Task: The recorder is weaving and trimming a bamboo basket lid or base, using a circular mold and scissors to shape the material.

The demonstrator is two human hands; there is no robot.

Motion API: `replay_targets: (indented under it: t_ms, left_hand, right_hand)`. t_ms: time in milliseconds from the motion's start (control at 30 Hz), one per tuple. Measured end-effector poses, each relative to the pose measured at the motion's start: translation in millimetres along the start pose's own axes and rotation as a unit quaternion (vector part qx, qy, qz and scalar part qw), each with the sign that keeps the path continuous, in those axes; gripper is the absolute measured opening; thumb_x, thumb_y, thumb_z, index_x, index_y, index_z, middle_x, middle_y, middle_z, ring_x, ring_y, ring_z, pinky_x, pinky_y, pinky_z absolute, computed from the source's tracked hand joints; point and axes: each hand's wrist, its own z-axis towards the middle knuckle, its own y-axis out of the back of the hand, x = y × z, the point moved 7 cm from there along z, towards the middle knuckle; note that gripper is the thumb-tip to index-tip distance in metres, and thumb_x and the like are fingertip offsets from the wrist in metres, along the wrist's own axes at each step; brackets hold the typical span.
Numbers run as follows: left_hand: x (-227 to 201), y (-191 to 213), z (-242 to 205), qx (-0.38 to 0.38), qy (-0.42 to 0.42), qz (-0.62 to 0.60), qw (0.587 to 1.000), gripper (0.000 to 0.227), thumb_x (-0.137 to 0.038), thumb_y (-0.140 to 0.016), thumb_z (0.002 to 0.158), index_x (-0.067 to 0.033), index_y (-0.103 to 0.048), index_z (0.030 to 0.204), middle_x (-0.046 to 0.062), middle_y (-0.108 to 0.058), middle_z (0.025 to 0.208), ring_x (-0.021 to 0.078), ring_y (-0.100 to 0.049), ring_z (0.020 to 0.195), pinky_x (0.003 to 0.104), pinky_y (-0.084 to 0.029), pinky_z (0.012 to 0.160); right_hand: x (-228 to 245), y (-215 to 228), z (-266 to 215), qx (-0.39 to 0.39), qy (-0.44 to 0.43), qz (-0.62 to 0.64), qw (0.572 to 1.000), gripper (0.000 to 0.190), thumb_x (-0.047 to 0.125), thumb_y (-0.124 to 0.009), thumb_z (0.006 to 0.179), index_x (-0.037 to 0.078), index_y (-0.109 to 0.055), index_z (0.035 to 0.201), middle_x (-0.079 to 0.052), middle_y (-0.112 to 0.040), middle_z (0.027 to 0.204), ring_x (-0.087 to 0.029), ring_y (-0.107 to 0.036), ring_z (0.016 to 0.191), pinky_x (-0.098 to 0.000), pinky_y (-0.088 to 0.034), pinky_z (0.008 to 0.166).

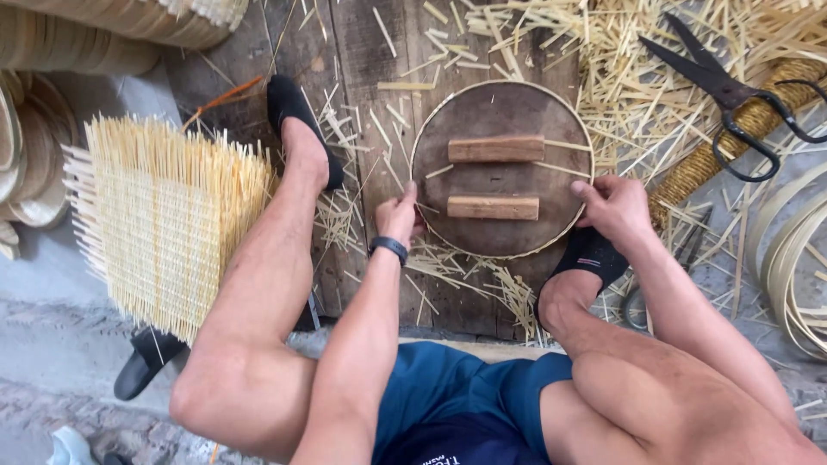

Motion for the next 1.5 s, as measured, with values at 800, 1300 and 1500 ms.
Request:
replay_targets:
  t_ms: [800, 1300, 1500]
  left_hand:
    - [61.2, -110.8, -30.8, 0.273, 0.043, -0.419, 0.865, 0.035, -0.019, -0.070, 0.093, -0.0025, -0.059, 0.122, 0.016, -0.066, 0.125, 0.0297, -0.067, 0.111, 0.050, -0.054, 0.100]
    - [-90.8, 20.7, -118.5, 0.134, -0.283, 0.010, 0.950, 0.031, -0.020, -0.079, 0.100, 0.0098, -0.069, 0.098, 0.031, -0.073, 0.097, 0.0307, -0.065, 0.070, 0.040, -0.050, 0.062]
    - [-158.9, 37.8, -232.4, -0.014, -0.708, -0.061, 0.703, 0.054, -0.043, -0.066, 0.112, 0.0030, -0.056, 0.139, 0.023, -0.068, 0.122, 0.0287, -0.070, 0.109, 0.039, -0.061, 0.093]
  right_hand:
    - [-8.7, -35.3, 3.4, 0.092, -0.013, 0.247, 0.965, 0.031, 0.015, -0.064, 0.101, -0.014, -0.064, 0.113, -0.023, -0.071, 0.102, -0.028, -0.074, 0.083, -0.0366, -0.064, 0.069]
    - [175.6, 18.9, -68.7, -0.099, 0.268, -0.151, 0.946, 0.080, 0.034, -0.082, 0.088, -0.005, -0.044, 0.147, -0.030, -0.056, 0.132, -0.036, -0.057, 0.121, -0.0517, -0.052, 0.103]
    - [173.8, -20.4, -49.2, 0.003, 0.250, 0.013, 0.968, 0.058, 0.039, -0.078, 0.091, 0.000, -0.062, 0.132, -0.017, -0.074, 0.117, -0.028, -0.076, 0.107, -0.0414, -0.063, 0.099]
